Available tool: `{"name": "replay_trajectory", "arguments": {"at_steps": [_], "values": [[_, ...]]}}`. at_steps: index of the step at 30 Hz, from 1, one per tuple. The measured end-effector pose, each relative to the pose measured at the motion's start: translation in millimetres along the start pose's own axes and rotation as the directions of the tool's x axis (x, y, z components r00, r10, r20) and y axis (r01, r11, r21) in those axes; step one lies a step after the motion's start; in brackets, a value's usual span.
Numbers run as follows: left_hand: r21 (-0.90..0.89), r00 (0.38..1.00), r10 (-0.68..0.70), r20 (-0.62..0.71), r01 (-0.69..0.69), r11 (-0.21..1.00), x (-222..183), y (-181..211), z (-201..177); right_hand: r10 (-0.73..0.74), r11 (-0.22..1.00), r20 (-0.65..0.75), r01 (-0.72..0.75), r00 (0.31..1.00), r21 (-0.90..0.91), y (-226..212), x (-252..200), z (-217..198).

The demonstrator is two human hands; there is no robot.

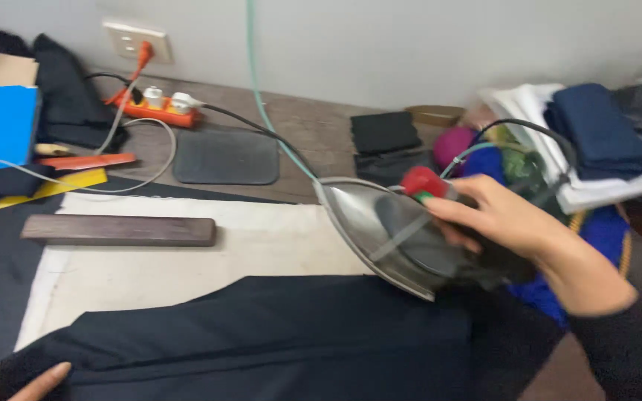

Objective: Ironing and pressing seams on a dark fabric garment piece using a steam iron and a wooden clapper

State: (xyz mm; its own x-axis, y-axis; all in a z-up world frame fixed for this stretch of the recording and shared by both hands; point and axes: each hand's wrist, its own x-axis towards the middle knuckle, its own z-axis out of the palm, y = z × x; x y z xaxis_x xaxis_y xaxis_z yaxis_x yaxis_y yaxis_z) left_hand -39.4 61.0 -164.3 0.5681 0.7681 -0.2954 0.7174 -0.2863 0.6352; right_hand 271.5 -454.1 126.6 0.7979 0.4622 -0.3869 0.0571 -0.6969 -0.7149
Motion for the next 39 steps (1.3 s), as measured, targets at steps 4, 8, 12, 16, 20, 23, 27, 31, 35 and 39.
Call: {"name": "replay_trajectory", "arguments": {"at_steps": [4,8,12,16,20,23,27,31,35,39], "values": [[-0.134,0.984,0.139,0.112,-0.124,0.983,10.3,3.3,-5.6,0.071,0.992,-0.167,-0.087,0.983,-0.094,72.8,-78.2,-15.7],[-0.151,0.914,0.240,0.328,-0.200,0.968,24.8,-16.4,-8.3,0.339,0.910,-0.315,-0.395,0.886,-0.131,125.7,-130.2,-5.3],[-0.160,0.836,0.285,0.468,-0.237,0.958,8.7,8.0,-16.5,0.396,0.866,-0.322,-0.466,0.860,-0.179,140.6,-150.4,12.7],[-0.355,0.969,0.073,0.235,0.016,0.935,-25.2,53.0,-11.7,0.475,0.718,-0.317,-0.570,0.821,-0.400,121.7,-150.0,27.8],[-0.387,0.998,0.047,0.027,-0.033,0.922,-23.0,50.0,-3.8,0.375,0.761,-0.285,-0.469,0.882,-0.448,114.9,-143.2,39.2],[-0.427,0.993,0.111,0.034,-0.086,0.900,-39.1,70.6,-16.8,0.421,0.640,-0.293,-0.509,0.859,-0.575,80.1,-134.7,50.8],[-0.307,0.983,0.173,-0.061,-0.184,0.934,-41.5,74.7,-20.4,0.399,0.618,-0.252,-0.462,0.882,-0.636,43.3,-118.7,65.7],[0.174,0.978,0.206,-0.028,-0.198,0.965,-32.5,79.9,-22.4,0.311,0.628,-0.178,-0.343,0.934,-0.698,11.5,-103.4,86.6],[0.241,0.985,0.169,0.019,-0.169,0.956,-39.6,91.6,-25.7,0.243,0.615,-0.152,-0.273,0.958,-0.740,12.5,-99.1,94.1],[0.227,0.979,0.203,0.003,-0.199,0.953,-48.0,100.6,-26.9,0.313,0.612,-0.157,-0.325,0.937,-0.721,28.3,-113.1,79.0]]}}
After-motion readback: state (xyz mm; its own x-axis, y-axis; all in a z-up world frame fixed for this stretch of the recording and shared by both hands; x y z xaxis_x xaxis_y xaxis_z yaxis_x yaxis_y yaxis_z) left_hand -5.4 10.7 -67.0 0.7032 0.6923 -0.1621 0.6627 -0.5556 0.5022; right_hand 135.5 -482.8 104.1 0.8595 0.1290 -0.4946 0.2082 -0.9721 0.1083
